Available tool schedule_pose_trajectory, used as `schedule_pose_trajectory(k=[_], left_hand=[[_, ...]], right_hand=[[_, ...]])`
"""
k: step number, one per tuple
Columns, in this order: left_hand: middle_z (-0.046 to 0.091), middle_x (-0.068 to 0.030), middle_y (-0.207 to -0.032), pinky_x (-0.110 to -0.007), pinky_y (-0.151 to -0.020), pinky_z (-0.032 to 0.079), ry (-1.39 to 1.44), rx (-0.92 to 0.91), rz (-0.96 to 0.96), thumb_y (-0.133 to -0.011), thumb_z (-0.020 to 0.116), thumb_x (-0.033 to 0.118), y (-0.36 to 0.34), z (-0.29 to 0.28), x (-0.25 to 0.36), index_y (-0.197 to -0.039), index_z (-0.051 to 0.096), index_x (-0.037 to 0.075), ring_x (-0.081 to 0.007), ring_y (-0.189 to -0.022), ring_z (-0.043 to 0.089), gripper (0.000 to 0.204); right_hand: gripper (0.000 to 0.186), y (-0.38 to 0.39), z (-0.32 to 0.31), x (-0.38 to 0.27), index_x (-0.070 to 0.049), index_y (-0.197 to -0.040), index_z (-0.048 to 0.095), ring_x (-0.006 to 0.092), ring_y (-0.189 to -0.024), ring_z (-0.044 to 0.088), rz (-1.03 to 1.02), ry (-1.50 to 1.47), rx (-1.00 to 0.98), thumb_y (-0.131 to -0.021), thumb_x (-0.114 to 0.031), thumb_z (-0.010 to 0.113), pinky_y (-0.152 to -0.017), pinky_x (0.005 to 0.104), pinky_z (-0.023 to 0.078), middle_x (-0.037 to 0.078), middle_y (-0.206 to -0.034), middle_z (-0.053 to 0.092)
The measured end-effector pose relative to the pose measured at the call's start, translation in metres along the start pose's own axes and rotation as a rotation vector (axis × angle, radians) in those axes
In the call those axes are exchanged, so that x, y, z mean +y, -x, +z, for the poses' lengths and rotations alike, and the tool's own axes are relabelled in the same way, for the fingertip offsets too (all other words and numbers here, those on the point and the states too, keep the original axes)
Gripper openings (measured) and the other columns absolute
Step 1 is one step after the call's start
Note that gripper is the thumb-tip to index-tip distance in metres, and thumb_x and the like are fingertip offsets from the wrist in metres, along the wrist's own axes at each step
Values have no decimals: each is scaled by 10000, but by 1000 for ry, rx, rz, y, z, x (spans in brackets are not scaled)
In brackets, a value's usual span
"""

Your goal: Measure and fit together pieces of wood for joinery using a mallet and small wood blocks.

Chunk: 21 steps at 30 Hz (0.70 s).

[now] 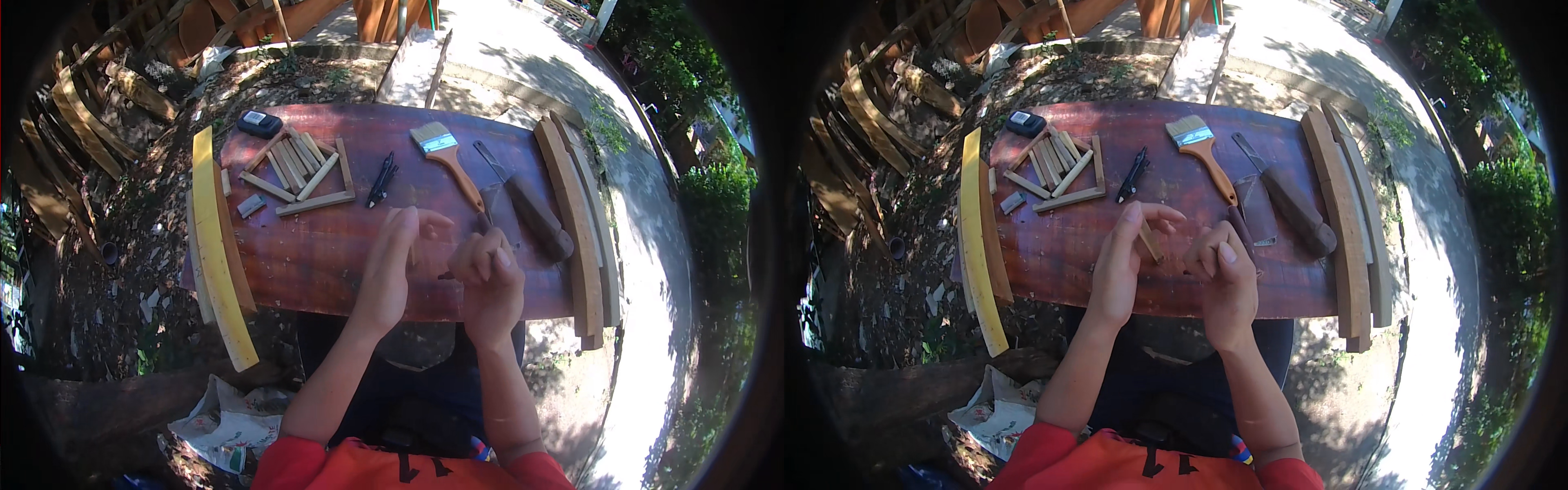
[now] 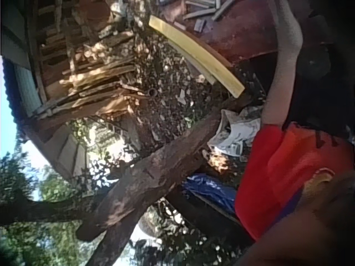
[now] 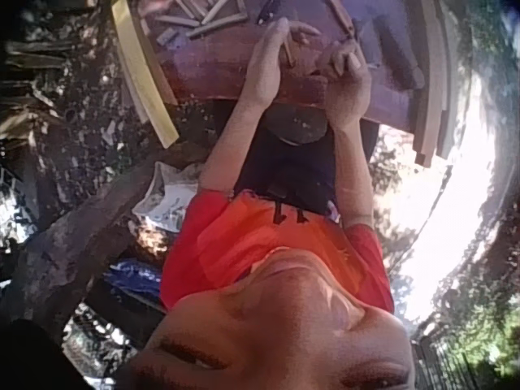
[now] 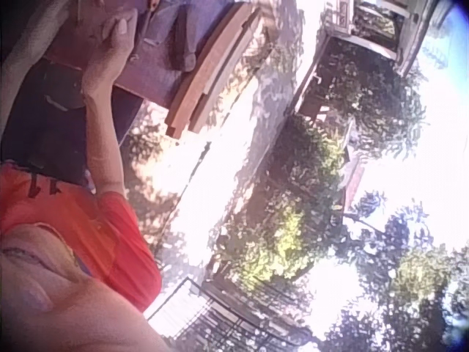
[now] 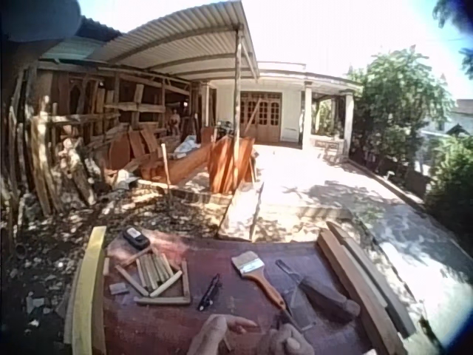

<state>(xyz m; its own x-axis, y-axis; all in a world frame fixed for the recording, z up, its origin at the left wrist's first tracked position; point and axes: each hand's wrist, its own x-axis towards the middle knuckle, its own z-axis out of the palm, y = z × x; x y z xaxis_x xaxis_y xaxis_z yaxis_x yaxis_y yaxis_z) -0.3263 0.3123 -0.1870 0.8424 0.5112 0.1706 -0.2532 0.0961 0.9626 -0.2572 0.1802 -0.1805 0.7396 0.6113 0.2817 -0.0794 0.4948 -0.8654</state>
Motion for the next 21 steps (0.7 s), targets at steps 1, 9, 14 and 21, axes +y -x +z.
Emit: schedule_pose_trajectory(k=[1, 9, 14, 21], left_hand=[[656, -42, -1168, -298, -1012, 438, 60, 19, -50, -1175, 326, 465, 0, 1, 4, -1253, 697, 26, -122, -1082, 570, 580], [620, -133, -1457, -373, -1220, 362, 284, -61, -105, -1189, 301, 460, -15, -1, 11, -1451, 606, 4, -239, -1459, 501, 609], [624, -127, -1458, -368, -1193, 393, 284, -114, -86, -1186, 315, 475, -8, 0, 7, -1453, 610, 7, -238, -1460, 506, 614], [670, -75, -1314, -327, -1112, 427, 177, -91, 29, -1189, 321, 469, -1, 8, 8, -1396, 644, 13, -155, -1240, 592, 596]], right_hand=[[381, -5, 4, 4, -113, -878, 391, 130, -740, 322, 14, -11, 7, -1078, -427, 471, -713, 310, 306, -3, -816, 341], [307, -31, 19, 2, -124, -870, 381, 144, -710, 330, 37, 28, -105, -1024, -370, 481, -723, 324, 308, -8, -744, 318], [313, -31, 14, 0, -122, -870, 389, 151, -716, 331, -33, 4, -183, -1039, -372, 470, -734, 324, 312, -5, -753, 323], [315, -28, 23, -11, -119, -873, 397, 152, -760, 350, -139, 19, -184, -1105, -332, 416, -757, 334, 330, 9, -813, 361]])
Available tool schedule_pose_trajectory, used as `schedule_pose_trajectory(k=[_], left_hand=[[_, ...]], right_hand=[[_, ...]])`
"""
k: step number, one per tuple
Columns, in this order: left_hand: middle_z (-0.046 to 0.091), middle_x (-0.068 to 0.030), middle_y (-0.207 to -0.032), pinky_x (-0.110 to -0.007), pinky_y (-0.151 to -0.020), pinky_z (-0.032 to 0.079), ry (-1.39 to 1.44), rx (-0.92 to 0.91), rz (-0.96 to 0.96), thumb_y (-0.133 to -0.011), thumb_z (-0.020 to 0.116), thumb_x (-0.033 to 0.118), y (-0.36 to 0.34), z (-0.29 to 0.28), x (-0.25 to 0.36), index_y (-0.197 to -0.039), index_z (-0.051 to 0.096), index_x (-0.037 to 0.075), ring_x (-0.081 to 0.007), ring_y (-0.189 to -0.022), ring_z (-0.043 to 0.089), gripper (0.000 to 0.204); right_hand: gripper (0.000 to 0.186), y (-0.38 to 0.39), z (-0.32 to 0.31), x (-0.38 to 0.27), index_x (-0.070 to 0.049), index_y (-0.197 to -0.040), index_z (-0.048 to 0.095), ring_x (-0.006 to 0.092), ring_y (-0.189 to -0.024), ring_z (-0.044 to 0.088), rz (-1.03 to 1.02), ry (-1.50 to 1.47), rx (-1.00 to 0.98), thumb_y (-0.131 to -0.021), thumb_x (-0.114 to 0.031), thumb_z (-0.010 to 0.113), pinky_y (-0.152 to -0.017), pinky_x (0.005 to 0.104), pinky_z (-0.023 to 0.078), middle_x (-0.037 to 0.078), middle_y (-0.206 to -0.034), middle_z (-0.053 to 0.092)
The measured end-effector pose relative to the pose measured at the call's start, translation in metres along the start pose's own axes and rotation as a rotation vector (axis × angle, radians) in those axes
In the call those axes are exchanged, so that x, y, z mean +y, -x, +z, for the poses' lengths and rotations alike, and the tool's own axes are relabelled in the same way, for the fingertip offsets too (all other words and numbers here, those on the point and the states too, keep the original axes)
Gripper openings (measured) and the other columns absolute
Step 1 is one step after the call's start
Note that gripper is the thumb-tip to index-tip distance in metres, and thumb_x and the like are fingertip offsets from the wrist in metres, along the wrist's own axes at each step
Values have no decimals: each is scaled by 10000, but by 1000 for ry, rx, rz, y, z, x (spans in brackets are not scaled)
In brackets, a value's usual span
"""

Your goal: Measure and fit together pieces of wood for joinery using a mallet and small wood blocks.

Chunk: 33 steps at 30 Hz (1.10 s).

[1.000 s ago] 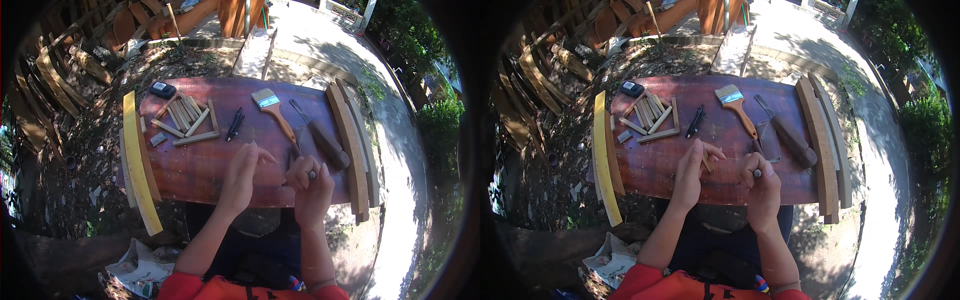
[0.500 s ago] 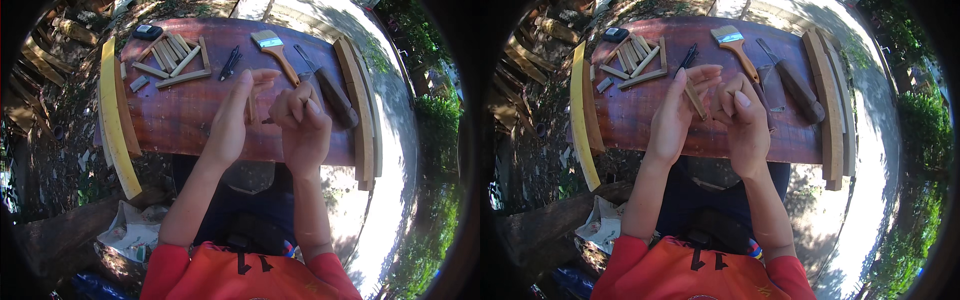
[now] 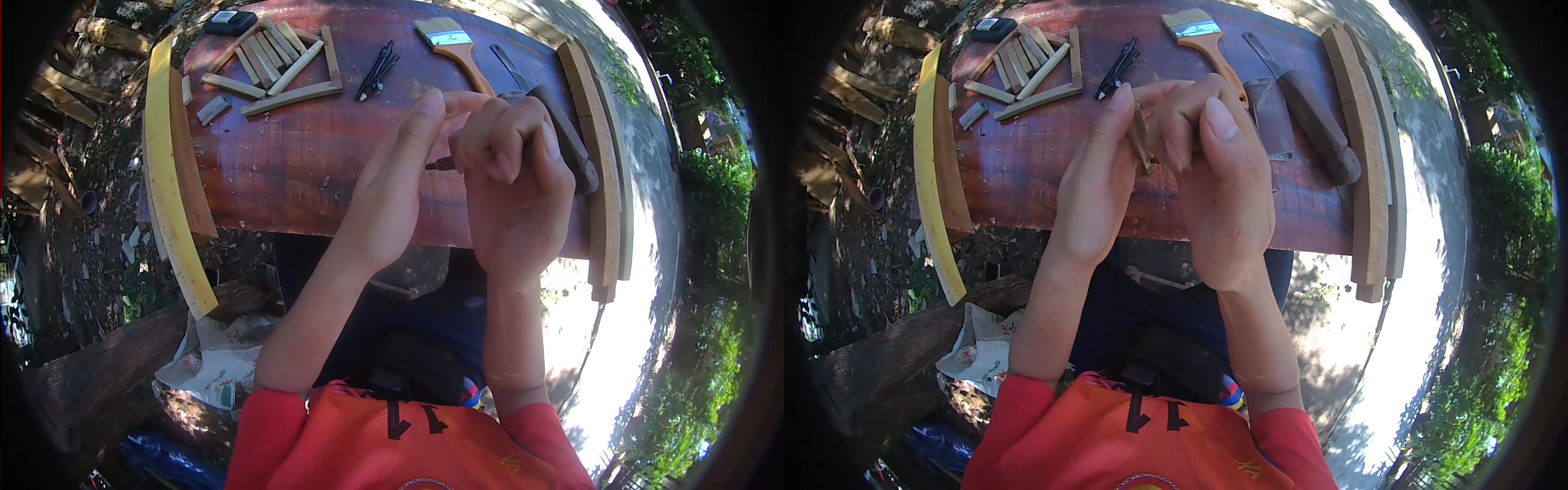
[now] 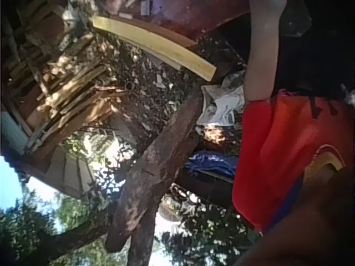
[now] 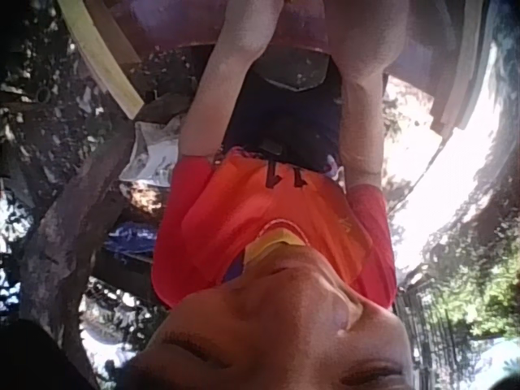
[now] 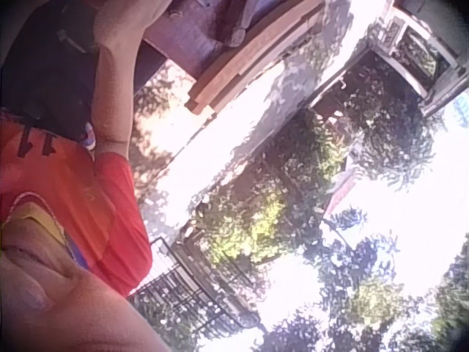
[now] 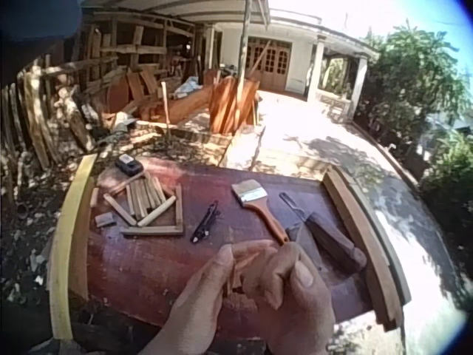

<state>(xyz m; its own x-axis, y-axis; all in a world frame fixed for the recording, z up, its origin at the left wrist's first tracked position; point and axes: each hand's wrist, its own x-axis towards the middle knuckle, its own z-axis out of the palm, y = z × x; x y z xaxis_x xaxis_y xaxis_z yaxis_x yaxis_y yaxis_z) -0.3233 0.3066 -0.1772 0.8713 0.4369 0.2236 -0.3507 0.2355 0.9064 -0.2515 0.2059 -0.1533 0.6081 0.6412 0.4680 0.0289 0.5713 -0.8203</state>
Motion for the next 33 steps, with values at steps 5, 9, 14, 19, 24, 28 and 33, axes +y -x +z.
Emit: schedule_pose_trajectory(k=[5, 9, 14, 19, 24, 28, 33], left_hand=[[680, -49, -1219, -307, -1073, 436, 48, 21, -46, -1190, 317, 467, -1, 2, 1, -1383, 650, 13, -127, -1136, 598, 595], [688, -55, -1212, -299, -1076, 433, 42, 24, -79, -1189, 319, 472, 4, -3, 0, -1378, 648, 3, -118, -1141, 604, 603], [683, -47, -1207, -292, -1050, 429, 58, 39, -46, -1188, 320, 478, 5, 4, -2, -1374, 651, 4, -114, -1124, 589, 607], [677, -37, -1188, -296, -1042, 428, 19, 41, -9, -1187, 318, 475, 4, 3, -2, -1360, 666, 23, -118, -1112, 586, 596], [672, -42, -1183, -309, -1066, 424, 17, 53, 1, -1187, 332, 470, 1, 7, -2, -1362, 662, 13, -128, -1144, 583, 590], [678, -61, -1241, -308, -1091, 415, 26, 40, -50, -1186, 342, 468, 3, 4, -3, -1370, 647, -13, -133, -1184, 583, 598], [670, -58, -1275, -302, -1098, 399, 43, 61, -78, -1183, 345, 479, 4, -1, -5, -1374, 644, -21, -129, -1186, 575, 613]], right_hand=[[341, 1, -1, 9, -119, -878, 401, 149, -795, 353, 31, -17, 30, -1136, -341, 391, -773, 324, 331, 13, -837, 377], [340, 2, 3, 13, -119, -879, 399, 151, -792, 336, 63, 2, 22, -1137, -341, 394, -782, 328, 333, 14, -842, 380], [337, 3, 0, 7, -123, -874, 389, 151, -788, 329, -7, -47, 1, -1129, -343, 411, -785, 333, 334, 14, -840, 377], [335, 3, -3, 6, -118, -869, 382, 155, -789, 339, -31, -91, -33, -1120, -337, 418, -786, 330, 333, 15, -833, 373], [323, 5, -3, 9, -110, -886, 400, 165, -803, 360, 28, -28, 30, -1115, -338, 411, -789, 328, 335, 17, -841, 380], [330, 2, -3, 14, -109, -883, 400, 164, -811, 357, 44, 95, 8, -1119, -339, 392, -806, 324, 344, 22, -853, 396], [321, 1, -5, 22, -114, -870, 383, 163, -777, 343, 78, 191, 10, -1107, -331, 385, -805, 335, 349, 17, -817, 371]])
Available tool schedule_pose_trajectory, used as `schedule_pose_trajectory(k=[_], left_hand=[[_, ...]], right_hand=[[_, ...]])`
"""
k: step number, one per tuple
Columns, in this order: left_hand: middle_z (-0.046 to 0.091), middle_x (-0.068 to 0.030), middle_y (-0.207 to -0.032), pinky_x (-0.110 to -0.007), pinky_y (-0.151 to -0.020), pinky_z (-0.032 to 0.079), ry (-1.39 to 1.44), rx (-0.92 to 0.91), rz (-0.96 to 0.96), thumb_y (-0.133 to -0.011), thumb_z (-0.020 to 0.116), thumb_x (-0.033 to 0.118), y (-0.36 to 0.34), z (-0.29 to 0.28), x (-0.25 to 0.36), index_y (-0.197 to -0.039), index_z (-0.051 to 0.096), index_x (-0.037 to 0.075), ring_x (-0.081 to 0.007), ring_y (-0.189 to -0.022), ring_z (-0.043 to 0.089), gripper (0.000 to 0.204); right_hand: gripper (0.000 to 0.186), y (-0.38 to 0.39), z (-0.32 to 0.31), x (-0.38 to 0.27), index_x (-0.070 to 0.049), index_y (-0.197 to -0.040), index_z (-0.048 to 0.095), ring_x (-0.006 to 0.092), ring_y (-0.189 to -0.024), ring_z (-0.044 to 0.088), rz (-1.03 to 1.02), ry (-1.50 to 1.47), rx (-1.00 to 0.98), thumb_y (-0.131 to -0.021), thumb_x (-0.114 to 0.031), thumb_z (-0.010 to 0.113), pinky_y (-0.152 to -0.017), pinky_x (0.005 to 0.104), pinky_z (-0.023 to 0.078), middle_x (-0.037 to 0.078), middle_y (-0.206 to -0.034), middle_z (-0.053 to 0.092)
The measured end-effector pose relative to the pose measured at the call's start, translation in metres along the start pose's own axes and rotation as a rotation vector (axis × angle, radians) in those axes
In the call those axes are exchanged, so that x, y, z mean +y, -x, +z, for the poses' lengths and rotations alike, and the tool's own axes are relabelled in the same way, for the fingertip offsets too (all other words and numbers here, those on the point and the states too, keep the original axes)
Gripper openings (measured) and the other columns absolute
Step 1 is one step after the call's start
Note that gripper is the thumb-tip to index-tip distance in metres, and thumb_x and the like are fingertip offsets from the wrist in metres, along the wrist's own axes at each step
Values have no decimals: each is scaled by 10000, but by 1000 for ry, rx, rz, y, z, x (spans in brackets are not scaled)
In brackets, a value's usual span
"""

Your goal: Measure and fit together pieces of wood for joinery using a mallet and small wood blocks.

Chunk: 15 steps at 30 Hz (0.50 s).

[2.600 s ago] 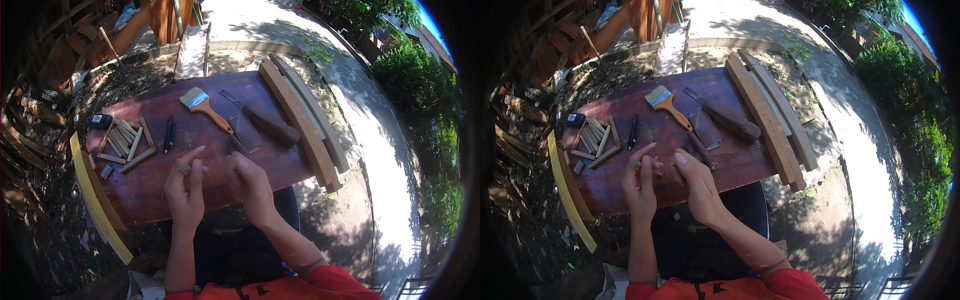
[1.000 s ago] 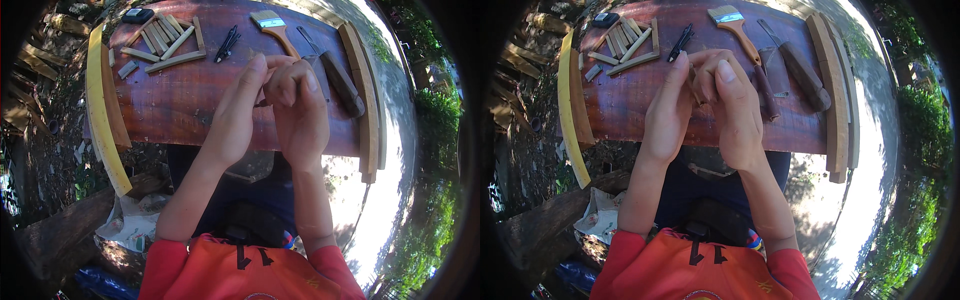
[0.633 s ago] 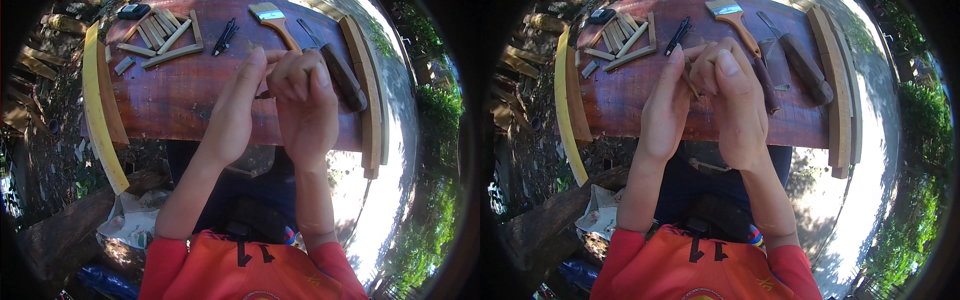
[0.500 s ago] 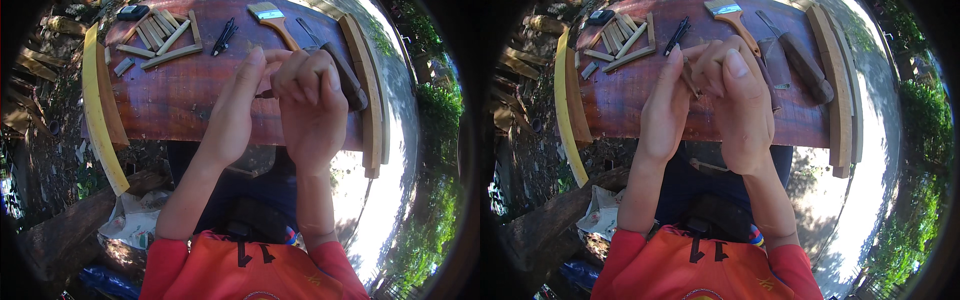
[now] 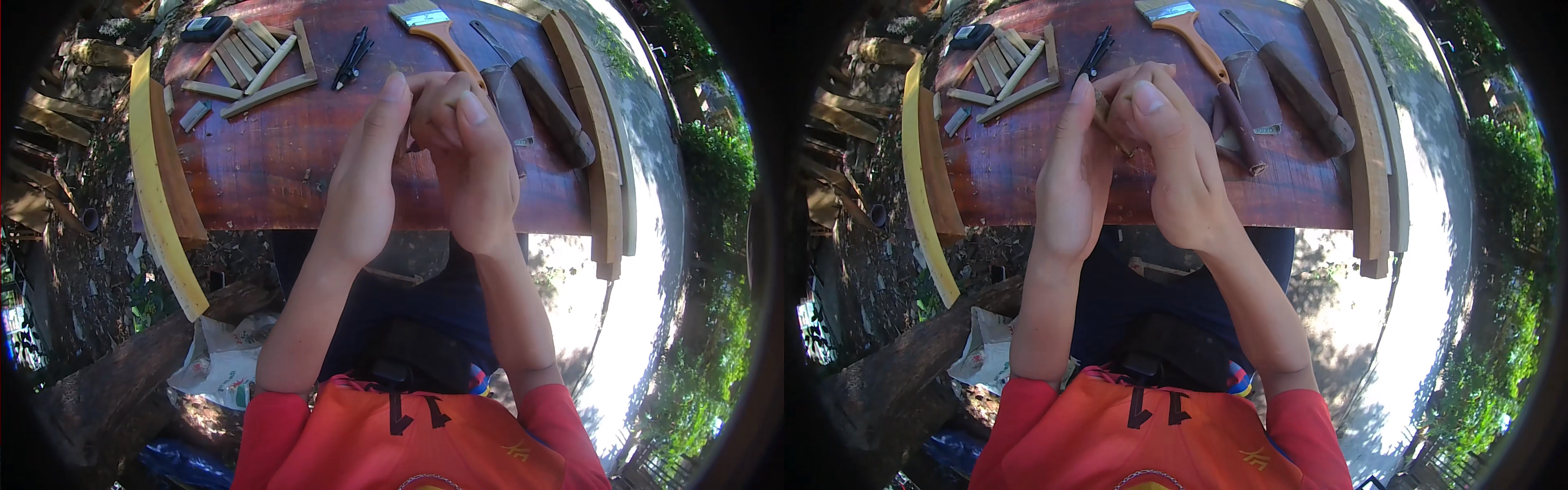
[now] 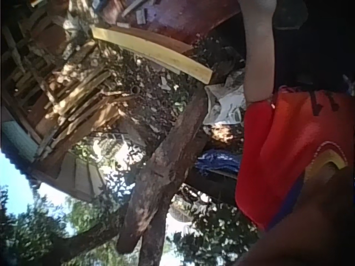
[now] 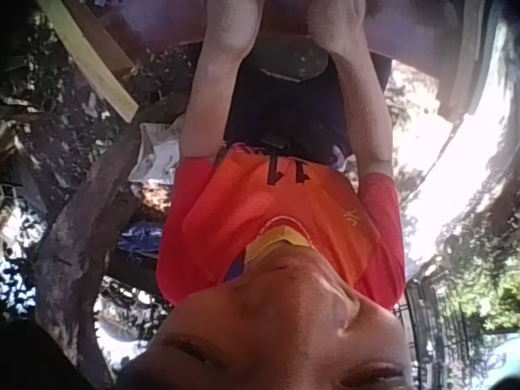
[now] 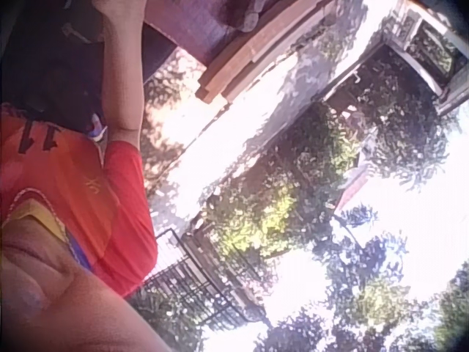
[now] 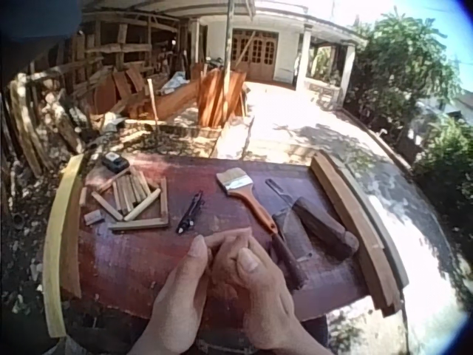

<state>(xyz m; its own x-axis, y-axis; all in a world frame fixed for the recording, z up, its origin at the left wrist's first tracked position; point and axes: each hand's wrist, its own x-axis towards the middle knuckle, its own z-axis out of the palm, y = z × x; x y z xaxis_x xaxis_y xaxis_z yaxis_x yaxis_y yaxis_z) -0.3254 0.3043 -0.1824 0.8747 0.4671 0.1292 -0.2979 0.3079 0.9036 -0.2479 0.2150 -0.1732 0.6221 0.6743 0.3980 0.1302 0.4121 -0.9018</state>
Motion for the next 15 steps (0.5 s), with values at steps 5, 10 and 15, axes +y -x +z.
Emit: schedule_pose_trajectory(k=[5, 10, 15], left_hand=[[666, -32, -1231, -291, -1082, 389, -66, 1, 14, -1182, 339, 482, 3, 1, 2, -1356, 664, -11, -118, -1172, 561, 616], [647, -4, -1156, -278, -1024, 391, -63, 42, 39, -1183, 333, 477, 0, 8, 2, -1358, 669, -8, -108, -1097, 547, 616], [672, -43, -1212, -289, -1046, 404, -83, 31, 72, -1183, 323, 494, 0, 12, 1, -1372, 657, -14, -135, -1128, 577, 637]], right_hand=[[327, 4, -7, -19, -123, -861, 367, 162, -761, 323, -63, -200, 15, -1095, -350, 390, -788, 333, 339, 11, -798, 354], [332, 3, -8, -24, -70, -939, 439, 140, -857, 395, -70, -233, -42, -1138, -326, 369, -825, 313, 386, 32, -934, 458], [366, 2, -18, -11, -62, -960, 472, 134, -868, 410, -96, -181, -116, -1145, -358, 362, -818, 301, 385, 52, -985, 519]])
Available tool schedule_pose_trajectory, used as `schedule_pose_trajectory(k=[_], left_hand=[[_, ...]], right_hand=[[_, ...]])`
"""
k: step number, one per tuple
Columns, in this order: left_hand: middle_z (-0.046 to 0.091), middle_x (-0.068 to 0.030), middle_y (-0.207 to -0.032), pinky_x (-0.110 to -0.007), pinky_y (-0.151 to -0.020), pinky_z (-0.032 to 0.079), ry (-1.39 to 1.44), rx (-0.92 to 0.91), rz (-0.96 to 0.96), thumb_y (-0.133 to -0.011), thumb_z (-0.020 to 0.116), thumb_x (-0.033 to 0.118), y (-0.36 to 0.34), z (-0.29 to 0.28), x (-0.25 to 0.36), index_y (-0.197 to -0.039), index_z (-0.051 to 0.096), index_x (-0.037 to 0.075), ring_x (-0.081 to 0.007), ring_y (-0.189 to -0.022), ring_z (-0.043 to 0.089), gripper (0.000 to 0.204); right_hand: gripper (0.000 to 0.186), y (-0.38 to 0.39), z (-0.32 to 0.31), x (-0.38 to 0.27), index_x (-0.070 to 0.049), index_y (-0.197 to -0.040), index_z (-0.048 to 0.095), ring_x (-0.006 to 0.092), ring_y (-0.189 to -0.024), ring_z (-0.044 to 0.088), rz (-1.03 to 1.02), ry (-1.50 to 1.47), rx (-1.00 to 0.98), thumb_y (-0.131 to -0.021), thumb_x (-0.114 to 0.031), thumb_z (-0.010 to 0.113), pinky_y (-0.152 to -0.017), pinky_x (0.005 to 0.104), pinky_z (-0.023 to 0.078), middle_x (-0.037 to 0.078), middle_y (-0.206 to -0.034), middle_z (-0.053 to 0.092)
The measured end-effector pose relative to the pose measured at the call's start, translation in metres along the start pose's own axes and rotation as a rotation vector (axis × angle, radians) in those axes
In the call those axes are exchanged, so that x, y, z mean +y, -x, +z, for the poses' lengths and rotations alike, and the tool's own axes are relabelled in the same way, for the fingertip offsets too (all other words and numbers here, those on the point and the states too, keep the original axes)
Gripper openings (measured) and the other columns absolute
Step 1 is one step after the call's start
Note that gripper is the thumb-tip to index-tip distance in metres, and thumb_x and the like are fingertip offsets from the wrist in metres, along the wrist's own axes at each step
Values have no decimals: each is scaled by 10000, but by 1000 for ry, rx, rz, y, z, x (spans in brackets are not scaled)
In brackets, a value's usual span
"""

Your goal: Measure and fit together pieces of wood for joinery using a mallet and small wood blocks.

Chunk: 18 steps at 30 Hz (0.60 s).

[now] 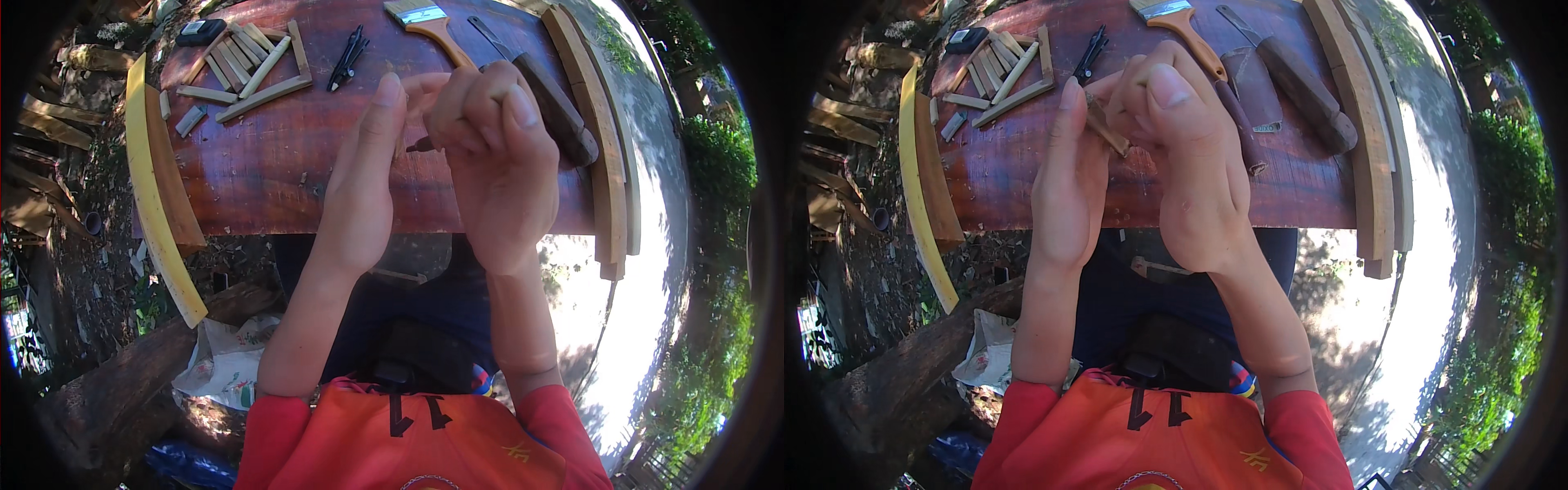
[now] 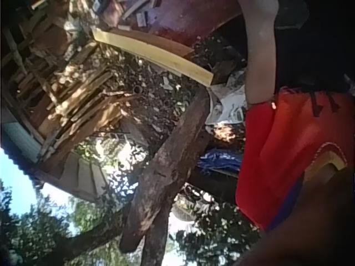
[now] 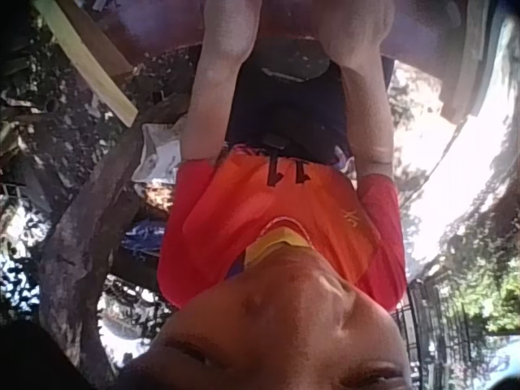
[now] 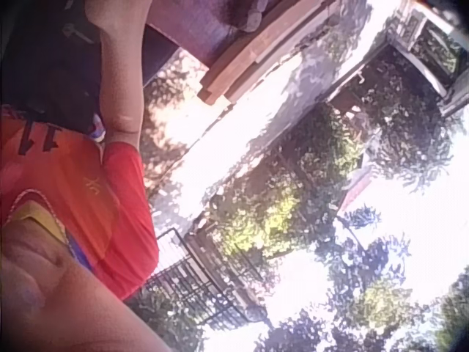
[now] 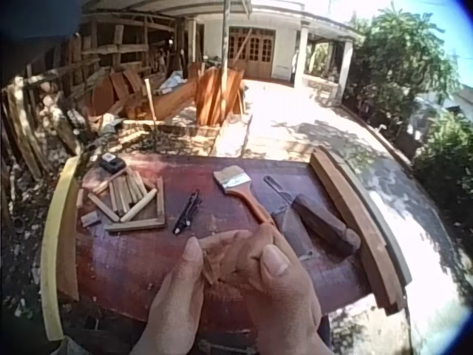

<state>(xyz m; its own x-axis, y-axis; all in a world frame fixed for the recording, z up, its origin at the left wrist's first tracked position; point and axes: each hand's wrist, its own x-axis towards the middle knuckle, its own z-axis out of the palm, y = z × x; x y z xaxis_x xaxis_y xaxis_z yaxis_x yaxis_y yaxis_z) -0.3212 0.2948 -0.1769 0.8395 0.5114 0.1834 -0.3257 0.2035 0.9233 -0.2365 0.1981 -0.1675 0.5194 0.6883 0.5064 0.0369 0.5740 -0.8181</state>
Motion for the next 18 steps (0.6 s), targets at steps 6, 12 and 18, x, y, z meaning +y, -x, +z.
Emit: schedule_pose_trajectory(k=[6, 12, 18], left_hand=[[687, -105, -1337, -324, -1136, 397, 14, -20, -62, -1179, 309, 530, 2, -6, 5, -1367, 654, -19, -173, -1285, 592, 675], [696, -74, -1270, -311, -1050, 433, 8, -15, -60, -1175, 326, 545, 1, -6, 1, -1364, 655, -13, -135, -1172, 604, 675], [683, -56, -1193, -310, -1025, 437, -38, -29, -64, -1169, 333, 564, -1, -6, 1, -1340, 656, -14, -142, -1118, 599, 684]], right_hand=[[361, 1, 7, -1, -64, -948, 456, 135, -871, 428, 121, 135, 77, -1143, -354, 367, -817, 302, 388, 47, -941, 479], [351, 6, 8, 3, -77, -935, 455, 132, -867, 405, 83, 31, 85, -1140, -348, 367, -812, 295, 368, 12, -900, 412], [286, 4, 18, 9, -112, -893, 387, 147, -811, 347, 20, -5, 169, -1100, -306, 415, -805, 322, 348, 23, -872, 376]])
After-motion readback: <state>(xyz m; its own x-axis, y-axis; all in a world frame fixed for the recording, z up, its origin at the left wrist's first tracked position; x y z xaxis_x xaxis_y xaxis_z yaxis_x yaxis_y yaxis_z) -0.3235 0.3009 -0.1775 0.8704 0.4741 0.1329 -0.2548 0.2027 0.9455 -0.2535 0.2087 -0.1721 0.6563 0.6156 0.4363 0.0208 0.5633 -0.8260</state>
